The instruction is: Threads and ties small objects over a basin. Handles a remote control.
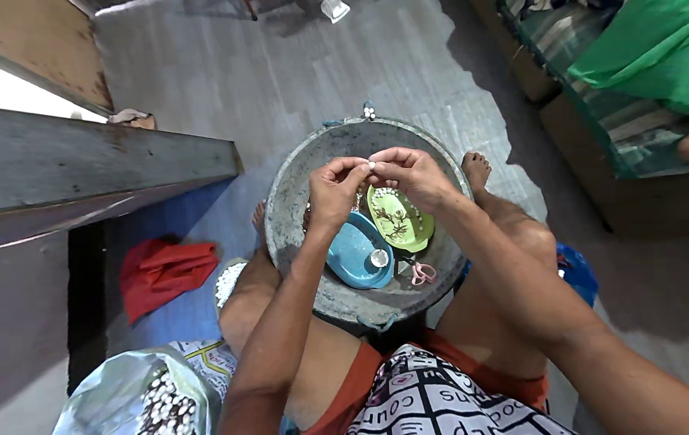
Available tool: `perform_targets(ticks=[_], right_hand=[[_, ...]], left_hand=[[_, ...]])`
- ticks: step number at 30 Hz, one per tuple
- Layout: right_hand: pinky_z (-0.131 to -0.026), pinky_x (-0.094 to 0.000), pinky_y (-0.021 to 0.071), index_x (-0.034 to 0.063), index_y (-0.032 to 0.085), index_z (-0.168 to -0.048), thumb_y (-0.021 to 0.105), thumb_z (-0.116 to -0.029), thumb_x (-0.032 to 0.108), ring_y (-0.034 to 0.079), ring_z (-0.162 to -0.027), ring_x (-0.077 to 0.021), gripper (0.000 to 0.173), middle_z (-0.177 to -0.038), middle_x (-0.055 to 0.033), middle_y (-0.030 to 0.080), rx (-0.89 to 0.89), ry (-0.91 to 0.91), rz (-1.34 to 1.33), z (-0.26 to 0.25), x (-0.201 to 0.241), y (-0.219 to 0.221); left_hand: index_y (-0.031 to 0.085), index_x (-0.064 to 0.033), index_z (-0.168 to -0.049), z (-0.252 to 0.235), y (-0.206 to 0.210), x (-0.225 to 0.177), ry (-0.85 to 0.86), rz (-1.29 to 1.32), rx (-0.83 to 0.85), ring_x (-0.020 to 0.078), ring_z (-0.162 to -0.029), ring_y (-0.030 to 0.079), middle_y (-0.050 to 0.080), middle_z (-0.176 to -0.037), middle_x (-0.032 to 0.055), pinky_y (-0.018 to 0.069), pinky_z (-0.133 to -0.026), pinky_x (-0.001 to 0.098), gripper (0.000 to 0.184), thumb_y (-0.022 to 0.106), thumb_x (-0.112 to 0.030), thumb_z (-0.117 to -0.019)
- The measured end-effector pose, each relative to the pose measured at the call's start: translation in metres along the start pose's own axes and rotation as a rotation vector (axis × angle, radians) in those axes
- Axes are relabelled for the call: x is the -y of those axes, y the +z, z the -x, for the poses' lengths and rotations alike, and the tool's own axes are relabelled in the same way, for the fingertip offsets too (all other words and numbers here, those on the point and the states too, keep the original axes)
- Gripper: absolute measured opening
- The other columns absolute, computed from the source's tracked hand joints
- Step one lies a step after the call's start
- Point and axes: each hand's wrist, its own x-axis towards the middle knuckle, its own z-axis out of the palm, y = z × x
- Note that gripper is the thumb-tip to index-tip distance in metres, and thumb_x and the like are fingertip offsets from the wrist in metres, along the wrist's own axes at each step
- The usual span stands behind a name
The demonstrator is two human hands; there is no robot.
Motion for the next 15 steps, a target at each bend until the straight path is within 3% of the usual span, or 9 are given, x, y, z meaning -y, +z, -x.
perform_targets(ticks=[5, 9, 15], right_hand=[[-0.085, -0.0375, 0.062, -0.003, 0.066, -0.116, 0.064, -0.1001, 0.006, 0.073, -0.086, -0.0197, 0.019, -0.101, -0.014, 0.073, 0.004, 0.005, -0.033, -0.001, 0.0019, 0.0029], [-0.085, -0.0377, 0.0628, -0.0055, 0.069, -0.114, 0.065, -0.0984, 0.002, 0.073, -0.086, -0.0205, 0.018, -0.1, -0.0147, 0.074, -0.008, -0.018, -0.035, -0.0021, -0.0011, 0.0025], [-0.086, -0.0389, 0.0622, -0.0054, 0.069, -0.114, 0.065, -0.0983, 0.002, 0.073, -0.087, -0.0213, 0.018, -0.1, -0.0157, 0.073, -0.063, -0.036, -0.036, -0.0018, -0.0051, 0.0032]], left_hand=[[0.07, 0.0039, -0.104, 0.0012, 0.0, -0.0038, -0.054, 0.044, 0.0, 0.0225, -0.082, 0.073, 0.074, -0.091, 0.0136, 0.0634, -0.077, 0.0397, 0.026, 0.051, -0.012, -0.1075], [0.072, 0.0008, -0.109, 0.0034, 0.0027, -0.0039, 0.034, -0.089, -0.004, 0.0185, -0.08, 0.074, 0.075, -0.094, 0.0092, 0.0658, -0.076, 0.0354, 0.015, 0.07, -0.01, -0.0985], [0.073, 0.0019, -0.108, 0.0013, 0.0007, 0.0006, 0.062, -0.067, 0.016, 0.0219, -0.081, 0.074, 0.075, -0.098, 0.0112, 0.0663, -0.076, 0.0387, 0.014, 0.069, -0.008, -0.0988]])
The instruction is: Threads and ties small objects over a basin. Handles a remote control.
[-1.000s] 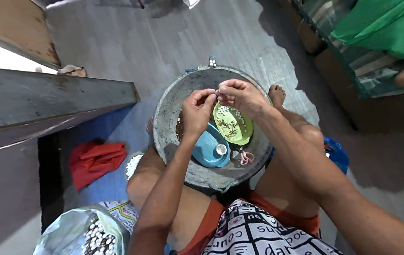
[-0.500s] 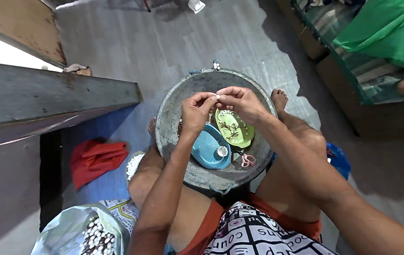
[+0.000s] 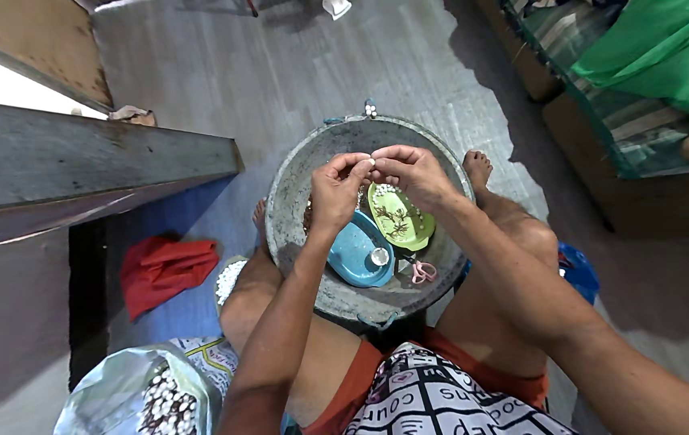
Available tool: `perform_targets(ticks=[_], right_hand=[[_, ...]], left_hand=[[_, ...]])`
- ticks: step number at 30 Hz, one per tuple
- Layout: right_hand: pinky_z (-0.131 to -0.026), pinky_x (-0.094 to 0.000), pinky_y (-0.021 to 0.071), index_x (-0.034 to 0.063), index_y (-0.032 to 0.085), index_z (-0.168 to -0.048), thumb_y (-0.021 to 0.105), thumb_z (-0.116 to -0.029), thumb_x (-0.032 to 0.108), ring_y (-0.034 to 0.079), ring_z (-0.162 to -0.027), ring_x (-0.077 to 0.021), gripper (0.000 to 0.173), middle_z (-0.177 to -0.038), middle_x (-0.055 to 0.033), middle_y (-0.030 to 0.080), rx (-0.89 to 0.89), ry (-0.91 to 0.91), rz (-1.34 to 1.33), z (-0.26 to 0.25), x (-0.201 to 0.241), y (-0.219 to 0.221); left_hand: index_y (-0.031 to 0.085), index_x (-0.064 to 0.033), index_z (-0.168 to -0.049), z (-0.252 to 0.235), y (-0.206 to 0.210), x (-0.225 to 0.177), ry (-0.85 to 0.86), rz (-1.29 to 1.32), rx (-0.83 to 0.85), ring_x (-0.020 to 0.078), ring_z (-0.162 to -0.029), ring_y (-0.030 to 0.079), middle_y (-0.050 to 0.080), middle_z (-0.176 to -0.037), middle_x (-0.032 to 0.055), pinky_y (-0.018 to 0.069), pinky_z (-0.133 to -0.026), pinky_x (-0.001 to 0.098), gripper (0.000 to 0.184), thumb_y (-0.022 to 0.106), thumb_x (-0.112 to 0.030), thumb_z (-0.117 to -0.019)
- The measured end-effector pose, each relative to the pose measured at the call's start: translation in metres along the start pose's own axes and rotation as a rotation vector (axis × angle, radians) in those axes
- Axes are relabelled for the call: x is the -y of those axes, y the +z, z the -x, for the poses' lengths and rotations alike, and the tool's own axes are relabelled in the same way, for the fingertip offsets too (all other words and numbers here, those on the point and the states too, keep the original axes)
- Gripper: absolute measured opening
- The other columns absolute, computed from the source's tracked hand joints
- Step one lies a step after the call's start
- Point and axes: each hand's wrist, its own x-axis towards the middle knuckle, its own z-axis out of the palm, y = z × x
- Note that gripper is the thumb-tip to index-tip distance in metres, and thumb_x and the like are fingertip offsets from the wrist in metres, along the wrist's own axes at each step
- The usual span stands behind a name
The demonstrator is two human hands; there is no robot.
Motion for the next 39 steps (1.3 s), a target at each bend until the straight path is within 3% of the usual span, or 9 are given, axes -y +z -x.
perform_targets(ticks=[4, 11, 15, 21, 24, 29, 34, 36, 39], right_hand=[[-0.092, -0.0421, 0.0605, -0.0048, 0.07, -0.113, 0.066, -0.0973, 0.004, 0.073, -0.093, -0.0236, 0.018, -0.104, -0.0169, 0.073, 0.017, 0.043, -0.117, 0.001, 0.001, 0.0], [-0.089, -0.0403, 0.0615, -0.0039, 0.07, -0.109, 0.07, -0.0947, 0.001, 0.072, -0.089, -0.0218, 0.015, -0.101, -0.015, 0.073, -0.014, 0.028, -0.141, 0.0, -0.003, 0.001], [-0.09, -0.042, 0.0613, -0.0024, 0.066, -0.115, 0.065, -0.1, 0.008, 0.073, -0.091, -0.0232, 0.018, -0.104, -0.0156, 0.073, 0.004, 0.091, -0.108, 0.004, 0.001, 0.003], [-0.086, -0.0383, 0.0608, -0.0004, 0.068, -0.112, 0.07, -0.0963, 0.007, 0.071, -0.089, -0.0199, 0.017, -0.101, -0.0126, 0.072, -0.019, 0.07, -0.056, -0.001, 0.0, -0.004], [-0.079, -0.0352, 0.0611, -0.0016, 0.07, -0.114, 0.071, -0.0951, 0.007, 0.07, -0.083, -0.0177, 0.021, -0.098, -0.011, 0.073, -0.031, 0.043, 0.145, -0.01, 0.002, -0.015], [-0.07, -0.0404, 0.0605, 0.0068, 0.074, -0.095, 0.07, -0.093, 0.024, 0.069, -0.071, -0.0164, 0.018, -0.082, -0.005, 0.072, -0.154, 0.068, 0.773, -0.048, -0.039, -0.055], [-0.087, -0.0632, 0.0542, 0.0073, 0.077, -0.1, 0.066, -0.0954, 0.039, 0.071, -0.094, -0.0354, 0.034, -0.098, -0.0168, 0.074, -0.2, 0.383, 1.146, -0.066, -0.12, -0.104], [-0.091, -0.0672, 0.0515, 0.0056, 0.077, -0.106, 0.067, -0.0954, 0.039, 0.068, -0.105, -0.0415, 0.037, -0.106, -0.0218, 0.072, -0.173, 0.506, 1.224, -0.063, -0.146, -0.12], [-0.092, -0.0664, 0.0521, 0.0076, 0.077, -0.11, 0.066, -0.0951, 0.036, 0.069, -0.105, -0.0402, 0.034, -0.109, -0.0204, 0.073, -0.211, 0.607, 1.211, -0.059, -0.177, -0.139]], left_hand=[[0.072, 0.0036, -0.109, 0.0, 0.001, 0.0, 0.016, 0.041, -0.015, 0.022, -0.082, 0.074, 0.075, -0.099, 0.0126, 0.0653, -0.076, 0.0379, 0.014, 0.068, -0.005, -0.0982], [0.074, -0.0002, -0.109, 0.003, 0.0, -0.002, 0.065, -0.084, -0.006, 0.0195, -0.09, 0.073, 0.072, -0.107, 0.0096, 0.0654, -0.081, 0.036, 0.015, 0.07, -0.009, -0.098], [0.076, -0.0027, -0.105, 0.002, 0.001, 0.005, 0.102, -0.138, -0.051, 0.0157, -0.086, 0.071, 0.071, -0.106, 0.0078, 0.0638, -0.075, 0.0315, 0.011, 0.072, -0.009, -0.0966], [0.075, -0.0035, -0.104, 0.002, 0.006, 0.007, 0.038, -0.149, -0.062, 0.0142, -0.078, 0.07, 0.07, -0.103, 0.0068, 0.0639, -0.068, 0.0302, 0.011, 0.071, -0.011, -0.0977], [0.073, -0.0039, -0.105, 0.0, 0.005, 0.005, -0.005, -0.142, -0.064, 0.0143, -0.072, 0.07, 0.072, -0.094, 0.0053, 0.0635, -0.065, 0.0316, 0.013, 0.068, -0.014, -0.0998], [0.071, -0.0042, -0.102, -0.004, 0.0, 0.0, -0.025, -0.14, -0.063, 0.0126, -0.068, 0.069, 0.071, -0.086, 0.0029, 0.0618, -0.061, 0.0308, 0.015, 0.068, -0.019, -0.1005], [0.071, -0.005, -0.1, -0.006, -0.005, 0.001, -0.044, -0.161, -0.045, 0.012, -0.069, 0.069, 0.072, -0.086, 0.0022, 0.062, -0.063, 0.0308, 0.015, 0.069, -0.02, -0.0997], [0.071, -0.0051, -0.101, -0.006, -0.007, 0.002, -0.061, -0.155, -0.042, 0.0119, -0.069, 0.069, 0.071, -0.086, 0.0022, 0.0619, -0.063, 0.0308, 0.015, 0.069, -0.02, -0.0996], [0.071, -0.0055, -0.1, -0.006, -0.01, 0.004, -0.078, -0.155, -0.041, 0.0112, -0.069, 0.069, 0.071, -0.086, 0.0016, 0.0612, -0.062, 0.0295, 0.014, 0.069, -0.019, -0.0994]])
